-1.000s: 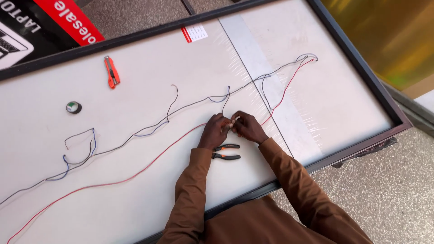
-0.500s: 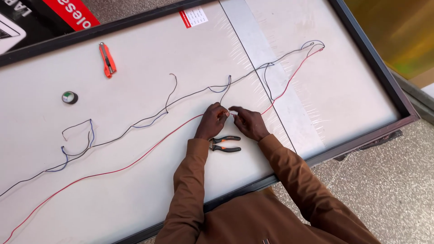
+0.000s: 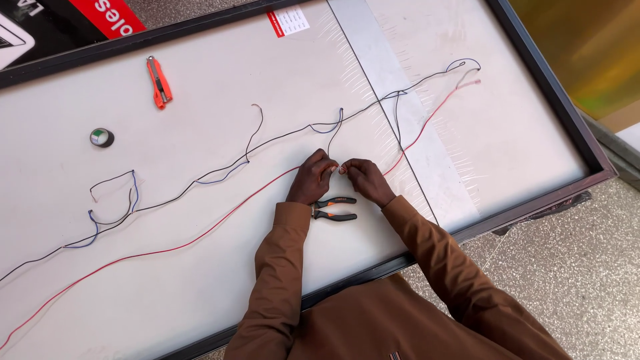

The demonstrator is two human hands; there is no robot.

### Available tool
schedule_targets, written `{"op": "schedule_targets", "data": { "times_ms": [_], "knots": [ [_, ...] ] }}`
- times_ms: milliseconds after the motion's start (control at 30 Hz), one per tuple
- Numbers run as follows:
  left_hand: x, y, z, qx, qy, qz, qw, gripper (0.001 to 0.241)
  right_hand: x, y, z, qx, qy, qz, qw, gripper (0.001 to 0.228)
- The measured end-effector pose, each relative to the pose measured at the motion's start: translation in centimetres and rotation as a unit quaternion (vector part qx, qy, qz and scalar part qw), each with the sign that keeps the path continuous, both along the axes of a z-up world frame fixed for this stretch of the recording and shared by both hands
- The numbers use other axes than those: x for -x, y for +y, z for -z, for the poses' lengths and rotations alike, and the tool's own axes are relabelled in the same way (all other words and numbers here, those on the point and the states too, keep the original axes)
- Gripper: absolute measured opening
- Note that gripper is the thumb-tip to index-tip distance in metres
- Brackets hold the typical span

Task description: Connecting electrical wires on a sign panel by stripping insulation and twisting ends together using pliers.

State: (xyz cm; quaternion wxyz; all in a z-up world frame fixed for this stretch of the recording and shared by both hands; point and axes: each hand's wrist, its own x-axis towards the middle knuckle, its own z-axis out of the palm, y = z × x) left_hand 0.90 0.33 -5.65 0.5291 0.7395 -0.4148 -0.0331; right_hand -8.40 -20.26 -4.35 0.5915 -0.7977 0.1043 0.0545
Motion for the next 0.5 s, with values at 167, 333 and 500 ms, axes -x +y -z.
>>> {"op": "schedule_targets", "data": {
  "times_ms": [167,333,500],
  "knots": [
    [-0.2,0.2,-0.3,0.055,-0.011,-0.027,0.998,0.014,-1.5,-0.1,-0.9,-0.146,0.078,-0.008,0.986,0.023],
    [-0.6,0.0,0.2,0.060,0.000,-0.035,0.998,0.015,-0.9,0.2,-4.2,0.214,-0.084,-0.094,0.969,0.039],
    [-0.3,0.0,0.1,0.036,0.005,-0.039,0.999,0.015,-0.4,1.0,-2.3,0.471,-0.267,-0.037,0.840,0.023]
  ]
}}
